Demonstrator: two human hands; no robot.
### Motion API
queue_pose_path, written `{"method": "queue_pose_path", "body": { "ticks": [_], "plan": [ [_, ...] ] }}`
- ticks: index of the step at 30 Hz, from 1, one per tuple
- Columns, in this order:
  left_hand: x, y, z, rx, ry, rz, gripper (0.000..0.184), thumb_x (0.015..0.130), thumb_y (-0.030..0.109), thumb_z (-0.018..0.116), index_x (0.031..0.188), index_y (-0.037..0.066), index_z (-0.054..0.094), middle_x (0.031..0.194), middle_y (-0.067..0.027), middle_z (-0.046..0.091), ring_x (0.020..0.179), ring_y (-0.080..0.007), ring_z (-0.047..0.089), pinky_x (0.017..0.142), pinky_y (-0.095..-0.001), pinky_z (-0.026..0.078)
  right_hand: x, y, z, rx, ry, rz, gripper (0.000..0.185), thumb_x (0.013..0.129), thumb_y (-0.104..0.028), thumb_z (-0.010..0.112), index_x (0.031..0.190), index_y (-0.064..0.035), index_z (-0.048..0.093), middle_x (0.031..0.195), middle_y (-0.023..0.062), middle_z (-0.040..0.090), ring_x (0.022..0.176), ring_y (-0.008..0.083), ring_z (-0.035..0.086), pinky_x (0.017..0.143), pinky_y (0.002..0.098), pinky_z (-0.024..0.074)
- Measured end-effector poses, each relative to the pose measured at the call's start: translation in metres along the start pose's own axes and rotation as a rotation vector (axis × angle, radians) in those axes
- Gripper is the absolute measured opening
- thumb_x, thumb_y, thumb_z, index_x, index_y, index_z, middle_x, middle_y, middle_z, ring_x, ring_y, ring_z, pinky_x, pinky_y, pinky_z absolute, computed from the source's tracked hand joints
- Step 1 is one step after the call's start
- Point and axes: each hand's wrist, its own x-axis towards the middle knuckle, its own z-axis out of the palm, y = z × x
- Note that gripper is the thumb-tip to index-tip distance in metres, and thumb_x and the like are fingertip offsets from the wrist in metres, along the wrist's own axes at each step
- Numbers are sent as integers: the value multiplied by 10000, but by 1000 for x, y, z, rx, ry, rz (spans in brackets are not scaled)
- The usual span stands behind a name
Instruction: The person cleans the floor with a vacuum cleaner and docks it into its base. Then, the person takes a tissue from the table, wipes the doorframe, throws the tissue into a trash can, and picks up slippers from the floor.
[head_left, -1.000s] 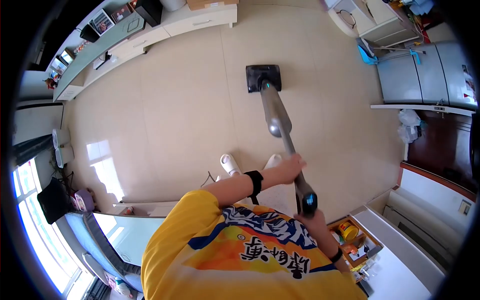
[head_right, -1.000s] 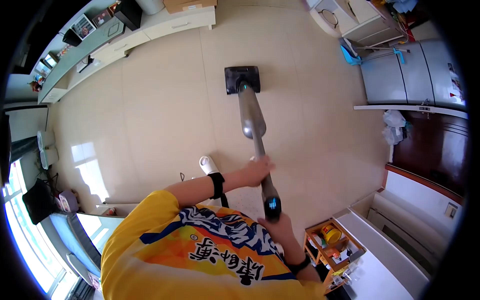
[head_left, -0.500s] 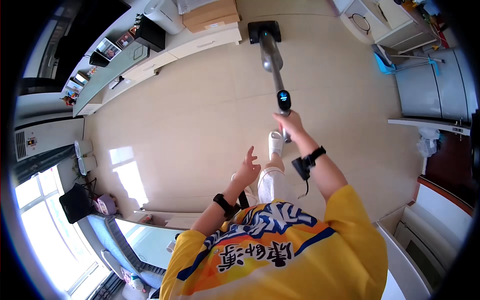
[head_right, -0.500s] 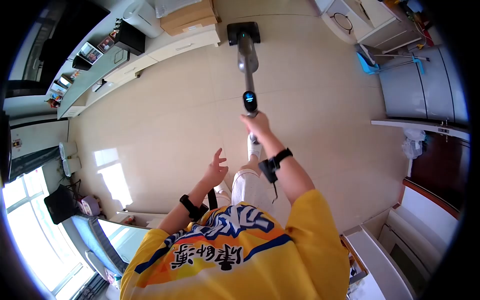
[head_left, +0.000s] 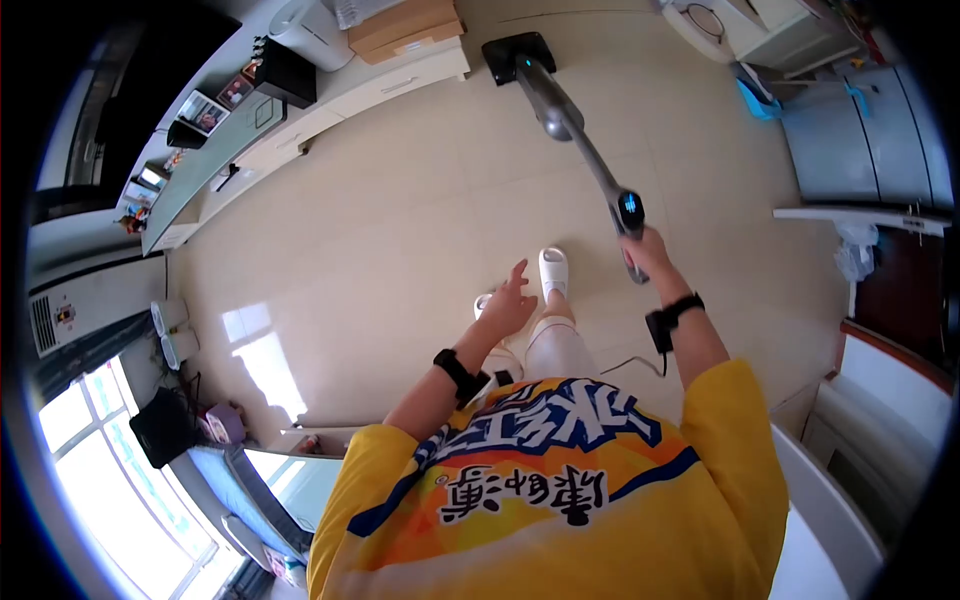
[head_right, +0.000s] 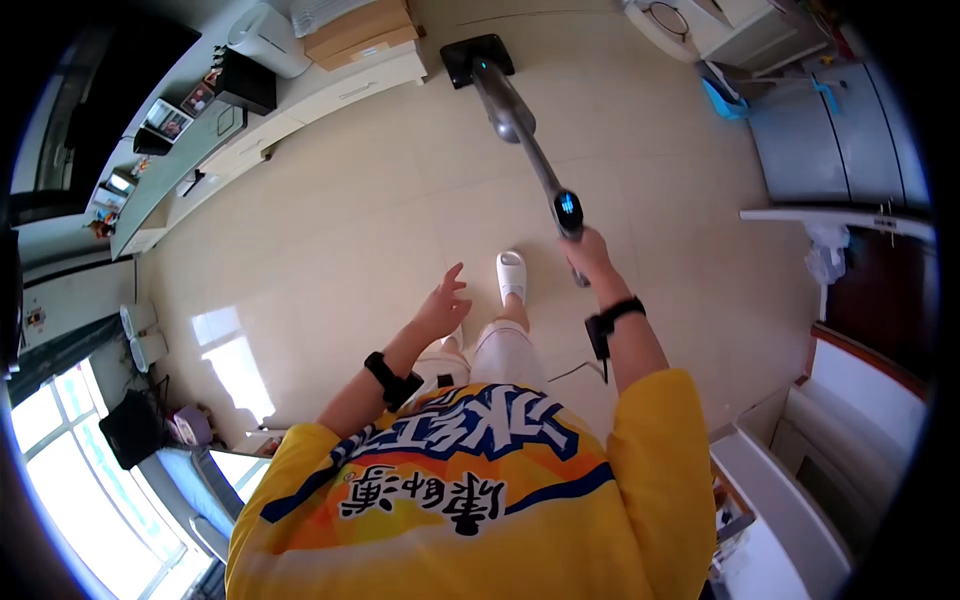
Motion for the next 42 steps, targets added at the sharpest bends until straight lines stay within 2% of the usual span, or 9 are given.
{"method": "queue_pose_path", "body": {
  "ticks": [5,11,14,19,26,29,37,40,42],
  "plan": [
    [-8,1,8,188,-164,189,637,738,155,532,1283,51,221,1145,-207,458,896,-293,554,791,-353,433,-156,110,13,-202,135,170,239,618,-215,614,693,7,563,641,191,571,674,350,572,584,403,445],
    [-30,28,82,683,-638,559,589,655,115,582,1202,61,371,1133,-134,437,1038,-302,437,794,-413,416,-381,55,57,24,197,569,170,632,-127,661,567,-36,533,476,29,508,360,122,470,349,270,370],
    [-55,0,157,449,-922,1065,650,560,191,690,1144,96,422,1023,-115,495,1004,-296,455,788,-431,398,-465,39,98,-140,276,460,263,626,-225,666,654,18,571,529,197,525,528,330,571,478,367,432],
    [-126,24,176,748,-1759,1157,280,680,238,590,890,54,593,859,-131,594,826,-295,542,692,-410,419,-515,-8,132,-8,251,714,259,644,-214,647,727,24,590,617,227,557,626,348,581,515,350,436],
    [-149,-22,192,499,-2077,730,286,775,217,457,903,-6,580,837,-144,575,726,-251,508,658,-366,386,-502,1,159,85,319,713,255,648,-207,645,736,26,588,617,219,560,622,334,585,524,346,435],
    [-135,-15,192,535,-2073,864,254,743,222,515,906,41,587,845,-140,580,738,-267,523,665,-376,399,-488,8,157,110,332,661,254,650,-204,644,740,27,588,617,215,562,621,328,587,528,344,435],
    [-31,43,148,608,-1189,1217,182,585,172,623,744,138,541,760,-52,550,783,-267,540,669,-406,413,-423,19,112,126,312,474,250,655,-195,641,750,29,586,617,206,566,616,312,591,538,339,434],
    [7,72,122,739,-779,1042,210,622,131,599,818,101,530,837,-72,539,871,-276,525,747,-393,403,-379,-6,69,145,259,426,248,657,-192,640,754,29,585,616,203,568,615,305,592,542,337,434],
    [27,89,107,705,-471,944,337,630,119,583,956,92,503,956,-103,508,922,-291,507,787,-397,386,-323,-37,36,279,244,426,244,672,-218,665,691,6,571,554,60,546,520,157,531,506,286,420]
  ]
}}
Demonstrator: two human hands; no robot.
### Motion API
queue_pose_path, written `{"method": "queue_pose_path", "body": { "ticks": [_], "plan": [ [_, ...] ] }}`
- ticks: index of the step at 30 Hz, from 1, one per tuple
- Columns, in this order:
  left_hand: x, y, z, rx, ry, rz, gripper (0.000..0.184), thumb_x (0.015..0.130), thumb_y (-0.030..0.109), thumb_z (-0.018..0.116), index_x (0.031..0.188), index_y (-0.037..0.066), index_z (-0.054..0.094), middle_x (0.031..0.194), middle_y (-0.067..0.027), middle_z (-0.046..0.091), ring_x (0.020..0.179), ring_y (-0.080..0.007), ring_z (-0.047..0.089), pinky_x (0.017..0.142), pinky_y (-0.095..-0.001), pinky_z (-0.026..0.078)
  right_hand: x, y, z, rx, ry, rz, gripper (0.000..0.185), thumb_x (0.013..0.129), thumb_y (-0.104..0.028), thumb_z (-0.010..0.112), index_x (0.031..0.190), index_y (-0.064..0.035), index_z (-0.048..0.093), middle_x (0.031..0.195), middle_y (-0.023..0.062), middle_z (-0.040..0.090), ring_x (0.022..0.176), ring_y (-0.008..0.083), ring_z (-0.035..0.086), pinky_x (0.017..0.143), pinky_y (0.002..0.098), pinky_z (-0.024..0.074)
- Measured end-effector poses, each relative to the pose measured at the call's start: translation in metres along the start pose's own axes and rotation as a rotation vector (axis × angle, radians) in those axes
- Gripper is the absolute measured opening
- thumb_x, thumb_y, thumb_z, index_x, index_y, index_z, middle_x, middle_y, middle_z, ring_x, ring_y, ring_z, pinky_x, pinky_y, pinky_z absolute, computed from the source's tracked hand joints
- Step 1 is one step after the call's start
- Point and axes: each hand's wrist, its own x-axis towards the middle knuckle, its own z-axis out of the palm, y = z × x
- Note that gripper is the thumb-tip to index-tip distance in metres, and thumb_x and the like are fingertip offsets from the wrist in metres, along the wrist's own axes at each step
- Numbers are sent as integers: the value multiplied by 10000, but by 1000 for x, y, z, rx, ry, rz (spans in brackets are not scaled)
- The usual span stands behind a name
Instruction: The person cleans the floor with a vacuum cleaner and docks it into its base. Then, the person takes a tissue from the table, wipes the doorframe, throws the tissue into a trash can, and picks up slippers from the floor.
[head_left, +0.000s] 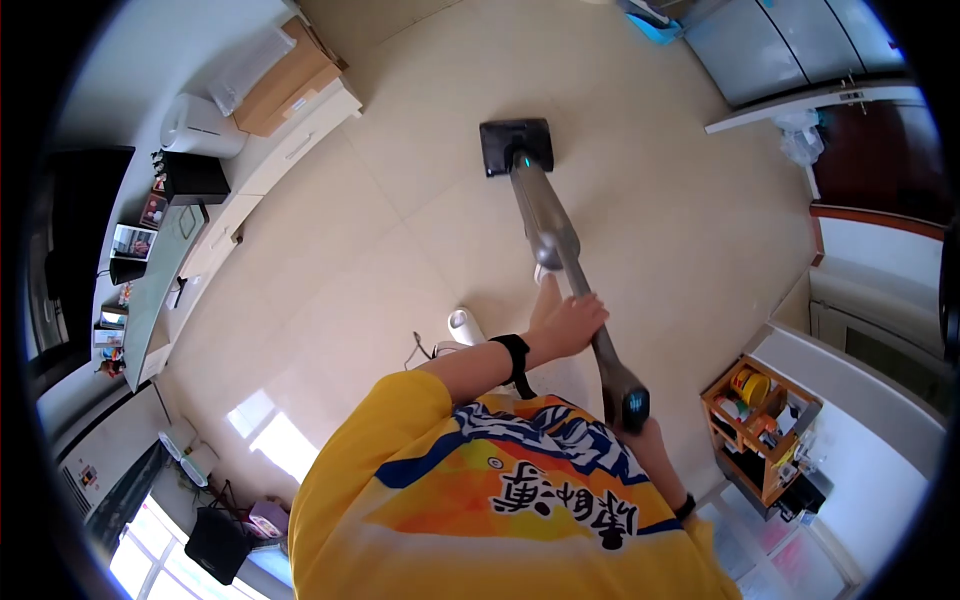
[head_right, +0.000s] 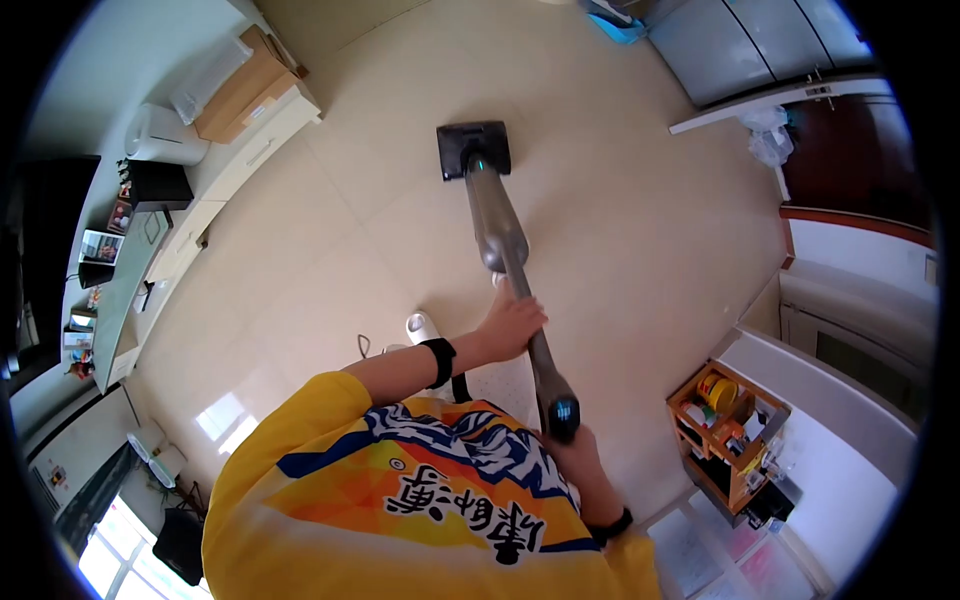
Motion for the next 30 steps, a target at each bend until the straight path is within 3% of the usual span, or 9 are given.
{"method": "queue_pose_path", "body": {
  "ticks": [2,5,8,9,10,12,16,22,30],
  "plan": [
    [15,-25,10,19,328,-94,505,652,125,576,1134,79,432,1114,-149,454,1004,-312,476,839,-404,374,54,-21,-12,85,-108,154,194,709,-163,639,628,-46,508,485,23,498,408,107,475,391,226,346],
    [37,-44,-18,-141,151,-409,699,682,131,561,1293,88,225,1262,-188,318,1084,-328,426,896,-409,347,147,-52,-37,25,-129,-43,216,726,-174,633,605,-51,502,441,13,473,342,100,439,345,233,312],
    [61,-63,-33,-176,63,-574,719,708,138,545,1310,89,155,1260,-197,323,1079,-334,429,882,-413,362,259,-87,-72,-107,-88,-189,255,717,-156,630,537,-38,493,441,28,483,343,125,455,354,268,346],
    [68,-66,-35,-192,64,-642,709,713,141,541,1309,88,160,1258,-193,329,1079,-335,429,880,-414,365,293,-102,-83,-155,-57,-233,282,702,-164,637,502,-29,489,439,40,491,342,137,465,357,284,356],
    [74,-65,-36,-211,59,-708,699,719,144,538,1307,88,165,1256,-189,335,1080,-335,429,878,-415,368,330,-117,-96,-174,-103,-123,270,675,-228,640,547,-14,535,435,63,497,363,170,492,400,324,406],
    [86,-62,-37,-257,53,-803,682,730,151,531,1305,91,170,1250,-180,348,1073,-336,435,872,-417,373,414,-127,-116,-220,-135,-216,231,654,-178,596,509,-16,519,432,60,500,380,172,517,384,315,395],
    [108,-43,-51,-341,69,-933,655,754,171,516,1309,116,171,1216,-160,394,1037,-332,463,857,-421,383,502,-193,-134,-91,-172,-320,154,665,-124,593,606,-12,505,474,56,493,383,138,483,369,273,376],
    [119,-19,-40,-346,122,-1026,660,754,180,523,1310,123,172,1173,-163,428,1011,-325,482,836,-421,396,509,-267,-129,-64,-278,-402,198,707,-190,596,632,-34,500,500,27,486,373,117,452,373,254,380],
    [140,15,-2,-222,299,-921,663,750,189,532,1308,120,180,1134,-161,447,941,-329,523,792,-414,427,442,-115,-194,-295,-191,-402,280,690,-194,551,466,-43,478,407,51,481,333,161,472,367,298,369]
  ]
}}
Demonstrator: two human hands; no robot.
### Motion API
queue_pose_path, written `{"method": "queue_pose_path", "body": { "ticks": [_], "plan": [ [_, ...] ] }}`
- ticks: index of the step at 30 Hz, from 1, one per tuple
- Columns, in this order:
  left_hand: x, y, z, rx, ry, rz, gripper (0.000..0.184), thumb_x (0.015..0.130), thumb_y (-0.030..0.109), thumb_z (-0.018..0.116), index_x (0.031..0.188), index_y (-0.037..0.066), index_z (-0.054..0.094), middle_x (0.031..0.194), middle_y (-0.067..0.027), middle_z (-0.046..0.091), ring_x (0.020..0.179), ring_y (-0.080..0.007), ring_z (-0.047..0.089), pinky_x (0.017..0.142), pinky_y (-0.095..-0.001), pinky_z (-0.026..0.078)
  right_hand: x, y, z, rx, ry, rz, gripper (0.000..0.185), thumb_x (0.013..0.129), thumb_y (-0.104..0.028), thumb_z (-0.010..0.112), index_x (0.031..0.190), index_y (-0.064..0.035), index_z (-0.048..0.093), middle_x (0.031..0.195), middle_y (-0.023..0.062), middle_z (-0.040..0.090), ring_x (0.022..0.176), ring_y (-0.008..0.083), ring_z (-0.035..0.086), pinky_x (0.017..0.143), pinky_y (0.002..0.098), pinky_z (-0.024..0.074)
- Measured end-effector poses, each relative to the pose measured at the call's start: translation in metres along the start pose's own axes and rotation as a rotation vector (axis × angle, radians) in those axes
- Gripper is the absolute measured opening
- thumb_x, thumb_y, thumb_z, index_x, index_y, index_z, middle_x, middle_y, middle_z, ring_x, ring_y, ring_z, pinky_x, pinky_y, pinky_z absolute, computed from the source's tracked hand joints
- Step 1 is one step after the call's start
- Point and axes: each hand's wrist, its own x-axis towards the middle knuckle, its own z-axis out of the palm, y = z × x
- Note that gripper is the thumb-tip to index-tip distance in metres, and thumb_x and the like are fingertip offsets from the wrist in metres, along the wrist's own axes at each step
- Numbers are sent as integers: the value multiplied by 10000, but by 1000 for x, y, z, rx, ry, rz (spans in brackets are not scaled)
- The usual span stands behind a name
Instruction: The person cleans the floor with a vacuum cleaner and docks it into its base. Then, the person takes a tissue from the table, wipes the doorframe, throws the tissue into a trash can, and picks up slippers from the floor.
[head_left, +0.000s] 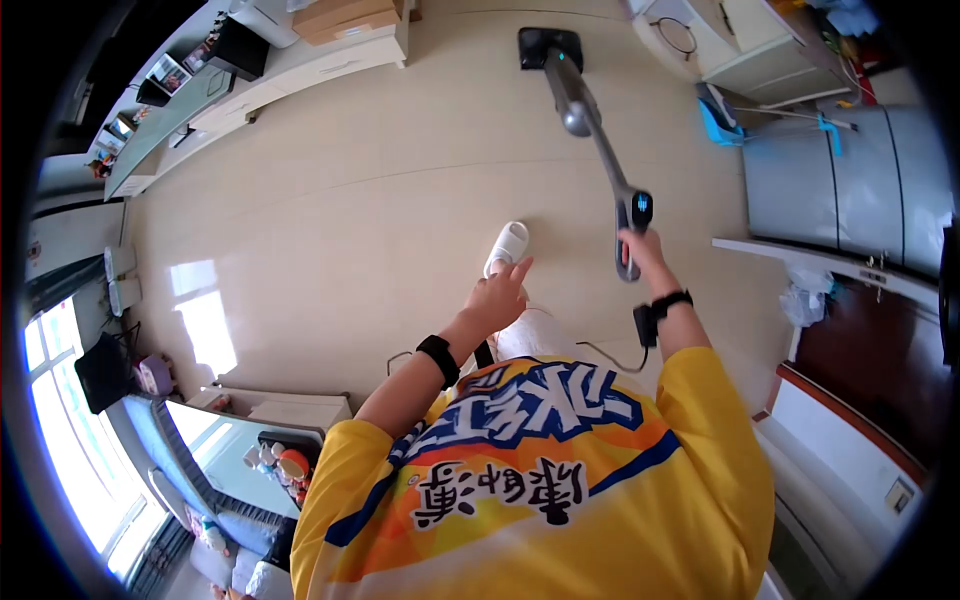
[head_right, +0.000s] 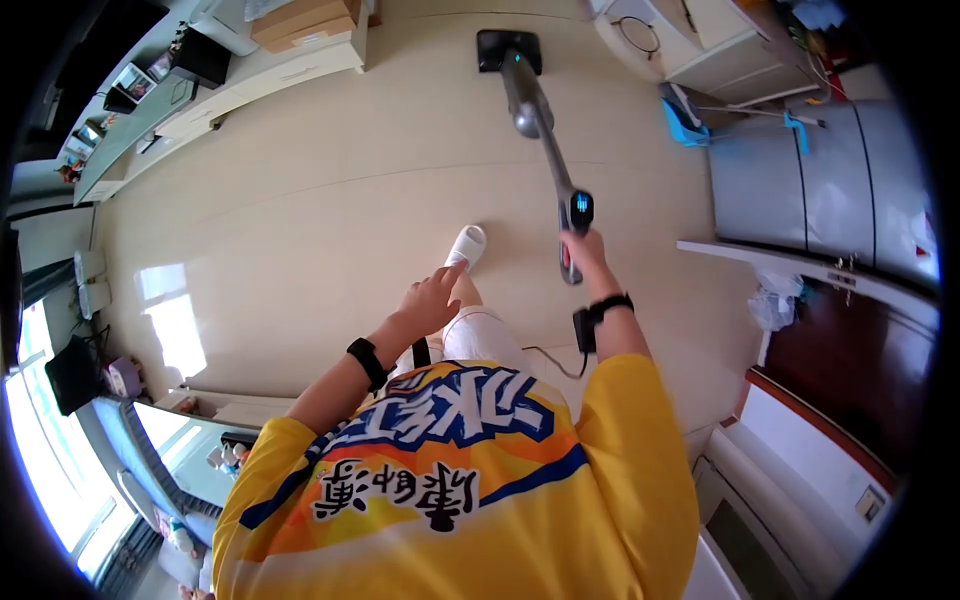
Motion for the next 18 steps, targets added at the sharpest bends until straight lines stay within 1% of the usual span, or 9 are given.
{"method": "queue_pose_path", "body": {
  "ticks": [4,6,8,9,10,11,12,16,18],
  "plan": [
    [-16,28,38,-70,-54,80,665,740,183,535,1305,113,191,1205,-158,380,1051,-316,449,833,-412,405,-129,73,-30,-83,15,163,233,675,-193,558,509,-32,523,419,51,496,334,152,477,363,280,367],
    [-9,42,76,-120,-74,170,663,741,172,518,1310,106,184,1254,-160,329,1126,-314,388,883,-410,370,-205,90,-42,-51,63,255,278,718,-214,624,515,-52,524,426,31,483,341,129,433,360,260,312],
    [-10,71,107,-93,-89,235,704,720,214,572,1310,132,196,1262,-156,309,1185,-302,304,925,-440,311,-281,93,-56,7,59,363,239,709,-208,650,576,-43,541,444,15,488,358,110,449,357,247,328],
    [-14,88,122,-93,-55,313,715,709,199,588,1309,141,204,1264,-159,304,1194,-299,288,935,-453,284,-316,78,-62,35,-5,446,232,727,-216,632,598,-51,532,477,19,482,419,104,451,415,244,329],
    [-20,105,136,-81,-14,393,727,697,185,604,1308,150,212,1266,-161,299,1204,-297,271,946,-465,257,-343,51,-66,-166,-54,403,203,721,-230,641,666,-54,555,535,21,500,481,108,476,461,254,377],
    [-22,119,151,-187,-48,528,693,687,160,614,1281,156,257,1259,-153,302,1215,-291,250,935,-493,247,-368,75,-71,-183,-12,142,206,713,-239,654,748,-54,571,595,24,523,551,117,501,533,268,421],
    [-25,132,165,-292,-87,663,661,678,136,624,1254,162,302,1252,-145,306,1226,-285,228,924,-522,237,-388,83,-76,-235,-13,95,207,713,-239,654,752,-53,571,598,24,525,554,117,502,535,268,422],
    [-51,172,181,-428,-348,743,309,702,75,586,963,154,441,1039,-94,408,1131,-285,332,849,-679,185,-429,76,-87,-315,-50,277,212,714,-238,654,769,-52,570,609,26,530,565,118,506,546,269,425],
    [-62,181,181,-430,-454,797,249,731,83,550,942,150,435,990,-82,415,1077,-274,367,848,-695,158,-433,74,-91,-323,-53,311,215,714,-238,654,777,-51,569,615,26,532,571,118,508,551,270,426]
  ]
}}
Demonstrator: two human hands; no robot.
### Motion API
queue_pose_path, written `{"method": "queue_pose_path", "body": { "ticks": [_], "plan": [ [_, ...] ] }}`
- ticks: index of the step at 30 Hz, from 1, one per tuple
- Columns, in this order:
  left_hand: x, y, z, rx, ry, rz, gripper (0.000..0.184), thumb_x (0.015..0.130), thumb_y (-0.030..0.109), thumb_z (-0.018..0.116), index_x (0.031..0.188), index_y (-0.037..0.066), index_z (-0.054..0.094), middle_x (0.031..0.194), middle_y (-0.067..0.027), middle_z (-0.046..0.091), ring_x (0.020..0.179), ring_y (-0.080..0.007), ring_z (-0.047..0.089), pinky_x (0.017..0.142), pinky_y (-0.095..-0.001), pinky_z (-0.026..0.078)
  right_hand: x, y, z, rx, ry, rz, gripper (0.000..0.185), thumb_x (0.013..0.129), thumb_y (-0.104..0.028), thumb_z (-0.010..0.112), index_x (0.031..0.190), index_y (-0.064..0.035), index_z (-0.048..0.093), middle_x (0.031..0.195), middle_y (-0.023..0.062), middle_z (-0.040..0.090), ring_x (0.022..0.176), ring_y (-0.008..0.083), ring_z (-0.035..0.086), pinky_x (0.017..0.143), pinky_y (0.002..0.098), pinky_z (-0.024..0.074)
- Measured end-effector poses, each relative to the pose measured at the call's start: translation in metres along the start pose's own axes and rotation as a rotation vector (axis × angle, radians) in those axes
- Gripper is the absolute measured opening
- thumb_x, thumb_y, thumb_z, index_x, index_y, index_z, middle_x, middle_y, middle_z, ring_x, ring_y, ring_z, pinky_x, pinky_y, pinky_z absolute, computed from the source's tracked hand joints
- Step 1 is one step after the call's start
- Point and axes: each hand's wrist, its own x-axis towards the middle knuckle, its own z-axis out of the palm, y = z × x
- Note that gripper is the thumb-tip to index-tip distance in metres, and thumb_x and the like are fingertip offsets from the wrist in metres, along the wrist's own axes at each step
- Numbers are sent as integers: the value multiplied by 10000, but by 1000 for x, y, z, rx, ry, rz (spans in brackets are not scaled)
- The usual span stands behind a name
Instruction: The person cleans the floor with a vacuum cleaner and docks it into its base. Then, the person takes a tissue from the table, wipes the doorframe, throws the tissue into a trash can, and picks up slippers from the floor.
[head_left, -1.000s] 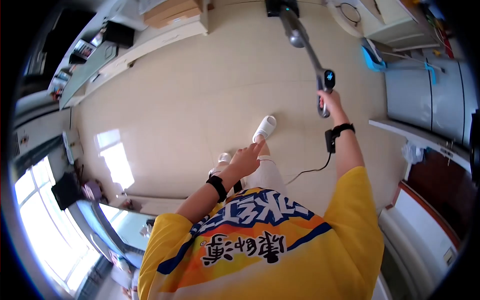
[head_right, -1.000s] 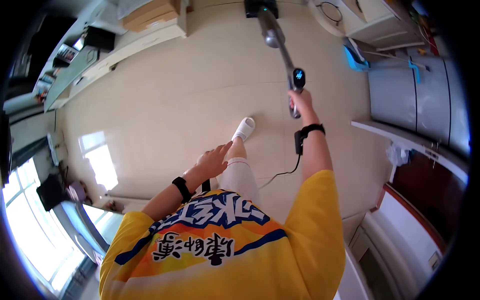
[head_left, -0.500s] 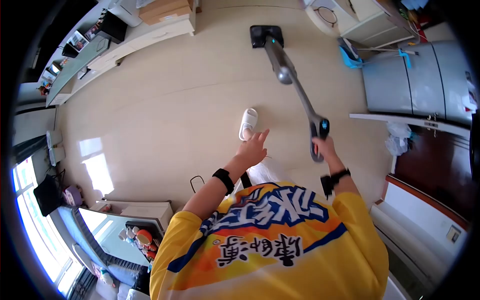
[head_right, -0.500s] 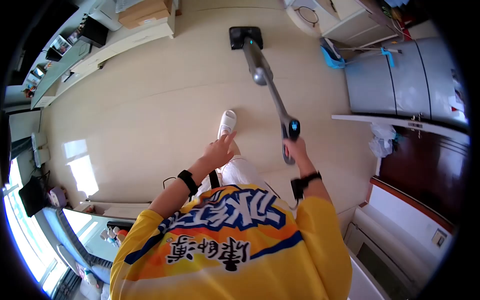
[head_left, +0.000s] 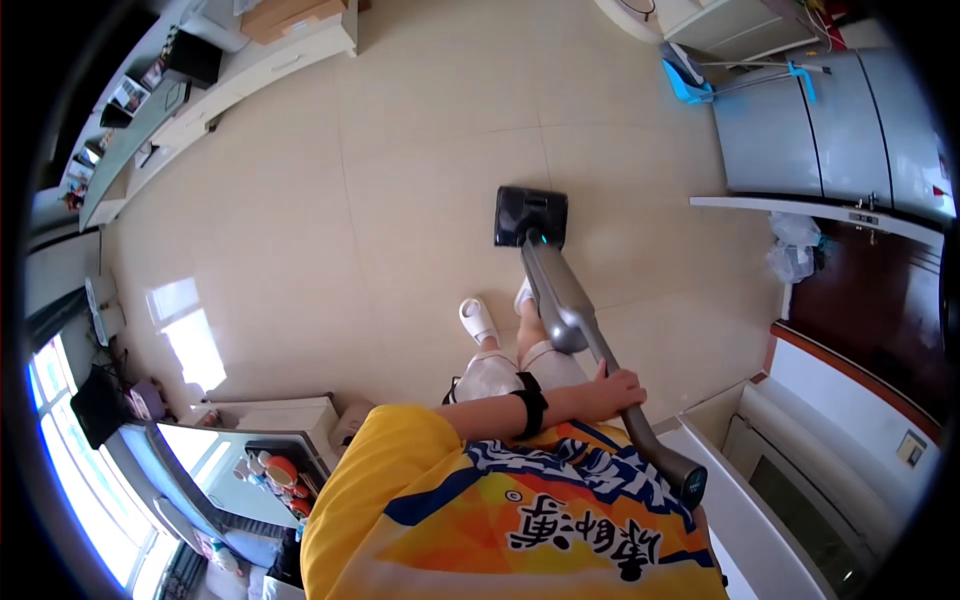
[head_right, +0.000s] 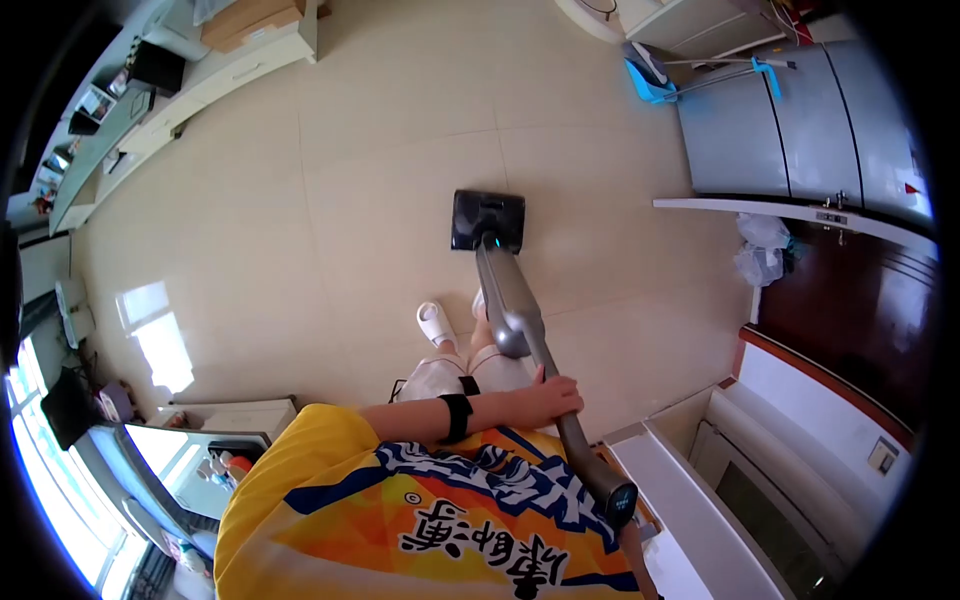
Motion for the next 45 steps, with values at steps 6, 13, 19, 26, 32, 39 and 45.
{"method": "queue_pose_path", "body": {
  "ticks": [6,13,19,26,32,39,45],
  "plan": [
    [31,5,-15,68,-106,-63,257,730,84,551,949,148,434,966,-74,430,1069,-269,373,855,-691,154,18,2,-21,27,3,6,225,714,-237,654,802,-49,567,632,28,540,588,119,514,566,271,431],
    [97,-38,-100,297,63,-133,330,667,47,604,946,146,457,1033,-46,447,1123,-257,364,921,-581,205,90,-15,-75,94,34,-202,240,715,-236,654,832,-46,566,652,31,549,608,119,521,585,273,435],
    [171,-76,-189,602,342,-413,532,675,98,624,1144,164,382,1260,-88,331,1218,-284,273,953,-523,255,216,-75,-147,342,-215,-157,275,722,-276,640,779,-21,556,672,69,575,632,158,564,578,283,445],
    [235,-92,-269,588,380,-534,633,676,130,632,1226,180,322,1331,-93,254,1218,-291,271,942,-516,281,384,-121,-167,452,-200,-211,225,709,-187,618,716,4,500,503,54,495,395,139,486,394,272,389],
    [267,-144,-371,494,463,-682,661,668,101,630,1239,201,312,1349,-72,233,1210,-284,287,945,-506,283,498,-189,-177,548,-190,-298,184,684,-132,595,713,13,486,502,54,496,403,139,496,396,274,389],
    [315,-150,-444,737,340,-644,588,685,19,567,1205,220,378,1303,-52,302,1208,-273,292,963,-512,255,529,-214,-247,384,-176,-375,188,691,-157,603,699,5,508,493,44,495,406,134,489,406,269,385],
    [401,-148,-423,696,280,-540,345,705,88,561,1027,207,523,1145,-31,447,1098,-236,400,891,-445,331,518,-144,-356,-81,-160,-294,248,601,-181,643,709,19,545,585,125,560,544,228,563,536,336,449]
  ]
}}
